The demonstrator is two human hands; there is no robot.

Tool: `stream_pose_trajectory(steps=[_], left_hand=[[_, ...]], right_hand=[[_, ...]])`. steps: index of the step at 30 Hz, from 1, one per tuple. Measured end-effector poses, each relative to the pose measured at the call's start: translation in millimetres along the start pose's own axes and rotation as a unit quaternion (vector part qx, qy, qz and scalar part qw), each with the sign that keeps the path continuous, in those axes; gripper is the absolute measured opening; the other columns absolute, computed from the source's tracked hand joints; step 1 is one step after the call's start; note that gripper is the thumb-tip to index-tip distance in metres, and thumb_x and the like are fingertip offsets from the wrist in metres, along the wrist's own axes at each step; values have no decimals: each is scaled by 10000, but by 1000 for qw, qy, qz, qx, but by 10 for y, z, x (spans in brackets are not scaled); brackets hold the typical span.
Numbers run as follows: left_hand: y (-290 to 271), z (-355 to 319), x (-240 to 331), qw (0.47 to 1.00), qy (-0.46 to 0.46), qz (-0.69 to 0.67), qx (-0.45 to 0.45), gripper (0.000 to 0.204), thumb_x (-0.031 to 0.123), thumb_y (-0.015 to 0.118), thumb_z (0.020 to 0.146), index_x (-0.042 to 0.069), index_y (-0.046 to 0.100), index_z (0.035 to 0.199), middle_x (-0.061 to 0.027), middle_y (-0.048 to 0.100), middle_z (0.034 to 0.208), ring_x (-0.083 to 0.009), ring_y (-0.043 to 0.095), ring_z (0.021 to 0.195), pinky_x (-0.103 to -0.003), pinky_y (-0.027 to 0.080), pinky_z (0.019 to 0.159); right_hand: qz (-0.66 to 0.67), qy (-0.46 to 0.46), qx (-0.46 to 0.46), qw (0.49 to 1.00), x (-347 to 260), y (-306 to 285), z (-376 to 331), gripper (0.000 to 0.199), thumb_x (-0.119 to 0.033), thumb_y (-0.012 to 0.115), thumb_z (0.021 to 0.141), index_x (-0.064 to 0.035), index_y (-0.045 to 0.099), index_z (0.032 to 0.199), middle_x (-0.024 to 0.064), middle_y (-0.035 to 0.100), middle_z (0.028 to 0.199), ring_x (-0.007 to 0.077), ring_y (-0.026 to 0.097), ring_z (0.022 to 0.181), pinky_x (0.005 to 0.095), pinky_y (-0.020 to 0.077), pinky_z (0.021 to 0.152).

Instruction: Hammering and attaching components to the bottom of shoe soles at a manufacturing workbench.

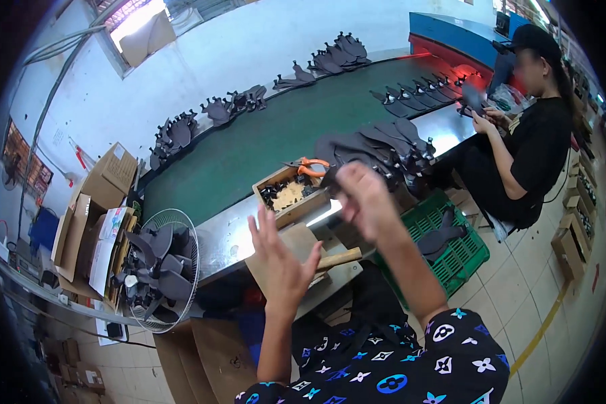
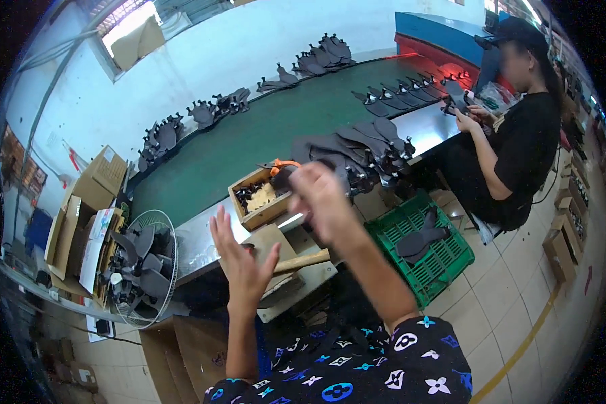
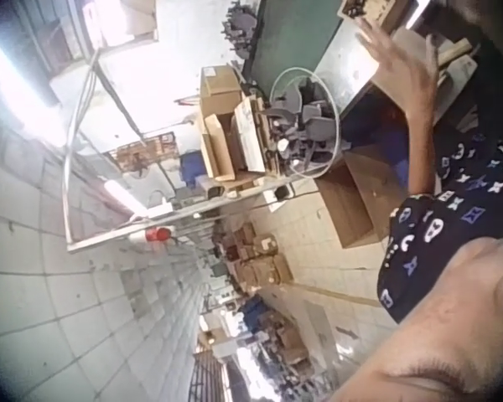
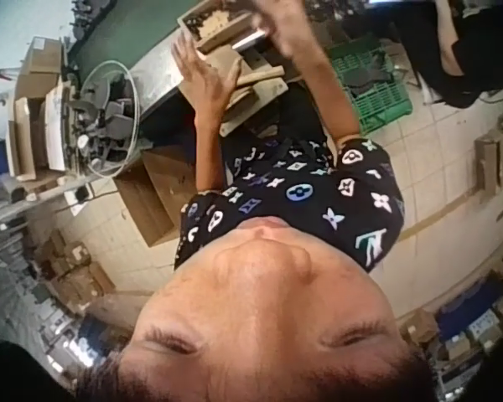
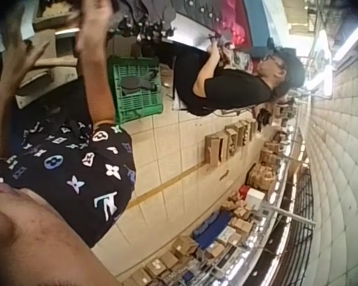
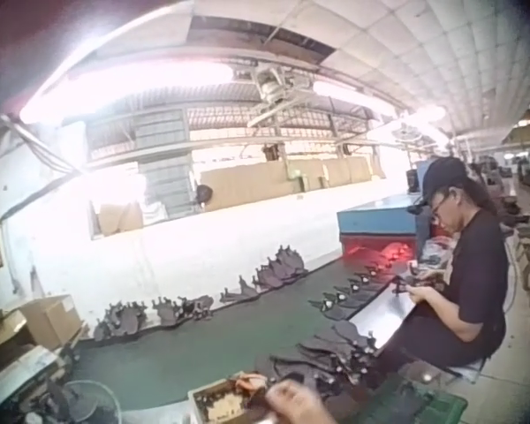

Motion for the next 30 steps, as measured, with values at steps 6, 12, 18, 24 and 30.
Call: stream_pose_trajectory(steps=[6,12,18,24,30], left_hand=[[-236,-428,-538,969,-70,-176,156,277,47,720,899,-22,597,1137,-171,692,996,-225,697,883,-344,548,841],[-436,-570,-561,935,-229,-248,107,391,353,563,1037,13,457,1197,-74,632,893,-153,637,757,-253,507,688],[237,-839,-1179,915,-248,282,-147,717,387,698,893,-5,409,1418,-278,297,1511,-455,201,1427,-644,233,1100],[394,-432,-1156,937,-144,275,-163,666,342,718,884,7,458,1397,-254,373,1480,-436,316,1390,-621,305,1053],[1685,624,-1338,964,23,69,-257,212,66,595,887,2,648,1082,-202,664,1089,-389,631,1036,-468,503,885]], right_hand=[[-303,-159,-290,894,390,649,-848,740,-459,626,955,35,372,1442,178,634,1235,326,653,1124,409,518,945],[-700,-75,-152,694,1085,-427,-996,728,-384,778,804,-101,449,1390,158,639,1158,396,651,957,454,520,824],[-686,-18,-51,725,1038,-1386,-1763,221,-172,767,780,-45,618,883,145,651,719,353,650,670,437,483,582],[-389,177,207,880,1080,-2276,-2878,208,-166,751,870,21,660,869,24,573,631,86,537,592,299,440,537],[-199,24,256,946,688,-1723,-2263,108,-124,570,1007,-18,553,1016,-12,442,556,70,394,377,244,333,369]])
Point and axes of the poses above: each hand's wrist, its own z-axis towards the middle knuckle, its own y-axis out of the palm, x = y × z, the point moved 7 cm from there along z, towards the middle knuckle
